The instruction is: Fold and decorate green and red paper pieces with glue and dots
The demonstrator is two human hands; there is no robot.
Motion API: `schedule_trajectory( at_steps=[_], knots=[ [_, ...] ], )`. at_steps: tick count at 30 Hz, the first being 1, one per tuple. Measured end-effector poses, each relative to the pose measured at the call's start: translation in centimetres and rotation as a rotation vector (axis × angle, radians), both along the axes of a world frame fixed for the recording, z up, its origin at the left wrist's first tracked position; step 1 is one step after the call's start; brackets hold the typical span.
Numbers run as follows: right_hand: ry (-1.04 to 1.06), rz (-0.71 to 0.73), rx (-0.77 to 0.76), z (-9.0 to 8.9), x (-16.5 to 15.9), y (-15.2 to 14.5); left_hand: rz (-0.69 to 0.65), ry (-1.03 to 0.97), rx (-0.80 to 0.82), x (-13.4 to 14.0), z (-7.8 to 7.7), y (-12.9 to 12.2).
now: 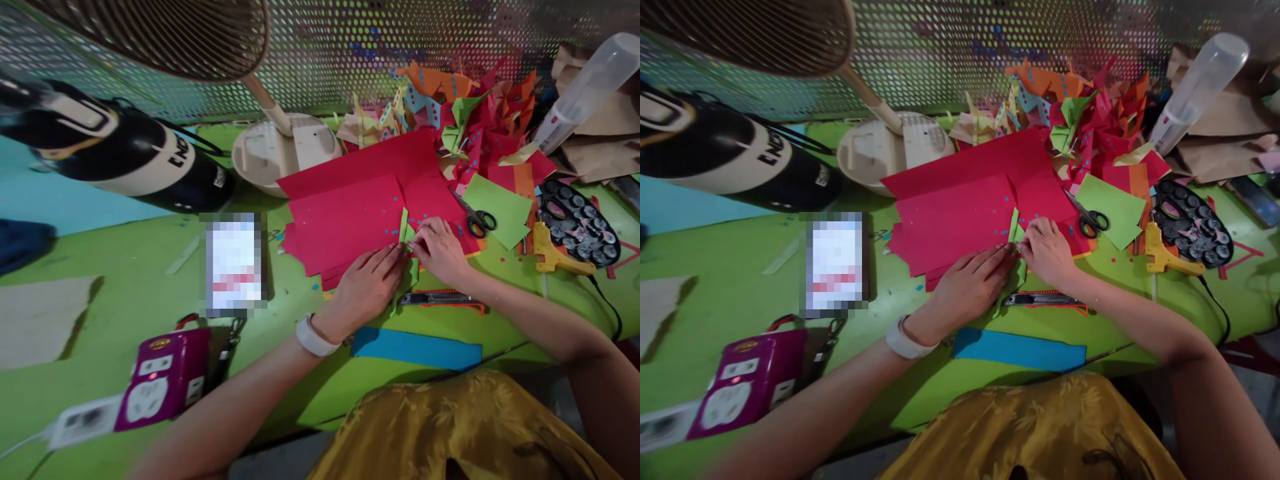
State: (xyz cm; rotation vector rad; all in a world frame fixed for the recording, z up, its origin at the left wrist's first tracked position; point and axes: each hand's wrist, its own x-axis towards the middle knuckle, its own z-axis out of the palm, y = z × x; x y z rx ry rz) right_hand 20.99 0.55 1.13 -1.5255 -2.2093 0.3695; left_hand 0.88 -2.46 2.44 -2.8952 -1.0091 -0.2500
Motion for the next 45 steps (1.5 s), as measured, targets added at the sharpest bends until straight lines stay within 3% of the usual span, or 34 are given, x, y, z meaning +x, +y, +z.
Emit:
schedule_trajectory(
  at_steps=[14,20,25,31,38,45],
  knots=[
    [0.030,0.016,-0.021,-0.2,0.1,0.3,0.000,0.014,-0.031,0.0,0.1,0.3],
    [0.216,0.002,-0.132,0.2,0.7,0.5,0.000,0.053,-0.007,0.1,0.2,0.2],
    [0.190,-0.007,-0.171,0.7,0.8,0.4,-0.019,0.037,0.040,0.1,0.1,0.2],
    [0.304,0.036,-0.299,0.9,1.1,0.9,-0.006,0.039,0.011,0.1,0.2,0.1],
    [0.205,-0.025,-0.196,0.7,0.4,0.7,0.001,0.056,0.001,0.1,0.1,0.2],
    [0.311,-0.008,-0.307,1.1,0.9,0.8,0.002,0.077,0.011,0.1,0.2,0.1]
  ],
)
